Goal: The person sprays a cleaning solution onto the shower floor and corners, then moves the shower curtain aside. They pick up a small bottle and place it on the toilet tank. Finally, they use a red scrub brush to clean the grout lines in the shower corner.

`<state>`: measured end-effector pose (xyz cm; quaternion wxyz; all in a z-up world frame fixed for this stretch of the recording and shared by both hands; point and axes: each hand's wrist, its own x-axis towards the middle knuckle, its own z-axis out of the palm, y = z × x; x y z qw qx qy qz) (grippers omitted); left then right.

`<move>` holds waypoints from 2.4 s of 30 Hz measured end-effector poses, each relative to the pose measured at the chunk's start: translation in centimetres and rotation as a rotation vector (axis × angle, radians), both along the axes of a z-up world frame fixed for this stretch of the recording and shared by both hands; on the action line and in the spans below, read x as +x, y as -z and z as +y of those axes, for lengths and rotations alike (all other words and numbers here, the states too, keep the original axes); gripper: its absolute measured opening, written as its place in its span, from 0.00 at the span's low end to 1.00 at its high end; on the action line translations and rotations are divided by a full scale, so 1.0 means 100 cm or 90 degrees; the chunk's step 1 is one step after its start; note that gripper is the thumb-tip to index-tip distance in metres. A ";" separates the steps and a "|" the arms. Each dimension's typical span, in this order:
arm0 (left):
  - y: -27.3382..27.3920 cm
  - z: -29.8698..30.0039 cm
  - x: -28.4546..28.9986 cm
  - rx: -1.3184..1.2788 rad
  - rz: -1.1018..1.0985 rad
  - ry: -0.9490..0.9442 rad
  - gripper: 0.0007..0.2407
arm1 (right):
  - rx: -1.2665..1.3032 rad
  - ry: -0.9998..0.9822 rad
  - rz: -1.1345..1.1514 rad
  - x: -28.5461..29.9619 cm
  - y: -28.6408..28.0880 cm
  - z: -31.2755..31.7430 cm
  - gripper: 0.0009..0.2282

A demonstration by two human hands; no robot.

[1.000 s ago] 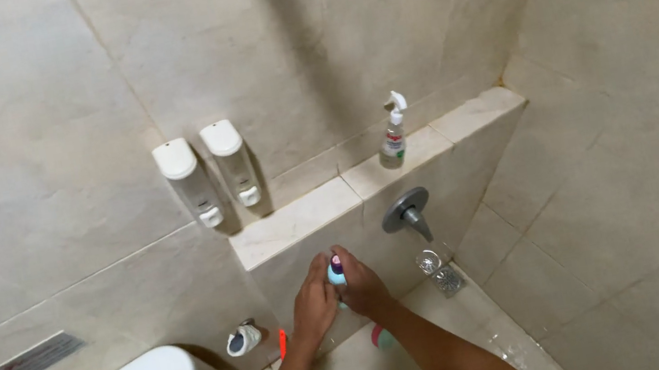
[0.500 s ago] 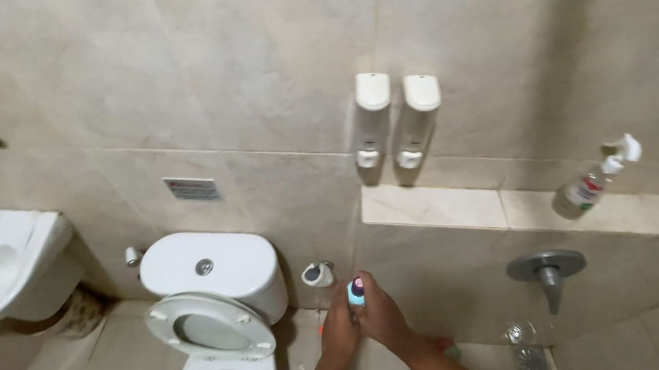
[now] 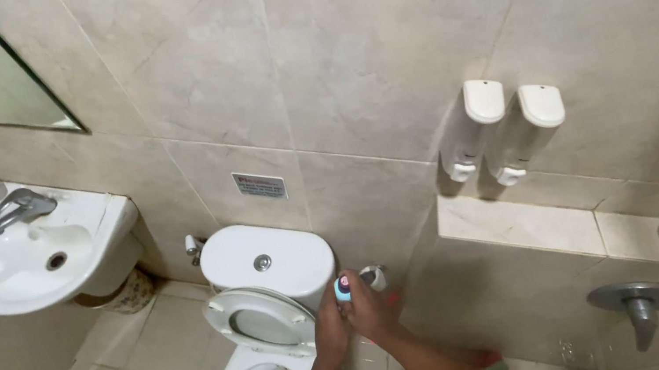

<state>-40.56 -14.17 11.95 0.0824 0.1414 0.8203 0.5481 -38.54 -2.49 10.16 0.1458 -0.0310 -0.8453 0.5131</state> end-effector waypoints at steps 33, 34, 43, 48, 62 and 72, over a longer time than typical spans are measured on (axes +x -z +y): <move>0.008 -0.022 -0.156 -0.207 0.083 -0.003 0.25 | 0.055 0.060 -0.016 -0.139 -0.026 -0.034 0.28; 0.015 -0.023 -0.161 -0.205 0.090 -0.004 0.25 | 0.057 0.061 -0.010 -0.145 -0.032 -0.033 0.28; 0.027 -0.028 -0.136 -0.254 0.288 0.023 0.25 | 0.133 0.109 0.118 -0.121 -0.008 -0.032 0.34; 0.043 -0.028 -0.089 -0.359 0.353 0.044 0.23 | 0.260 0.143 -0.077 -0.068 0.030 -0.031 0.36; 0.103 0.039 0.025 -0.541 0.230 0.352 0.27 | 0.409 0.197 -0.318 0.100 0.092 0.041 0.26; 0.111 0.146 0.159 -0.482 0.259 0.485 0.28 | 0.323 0.403 -0.318 0.255 0.106 0.104 0.29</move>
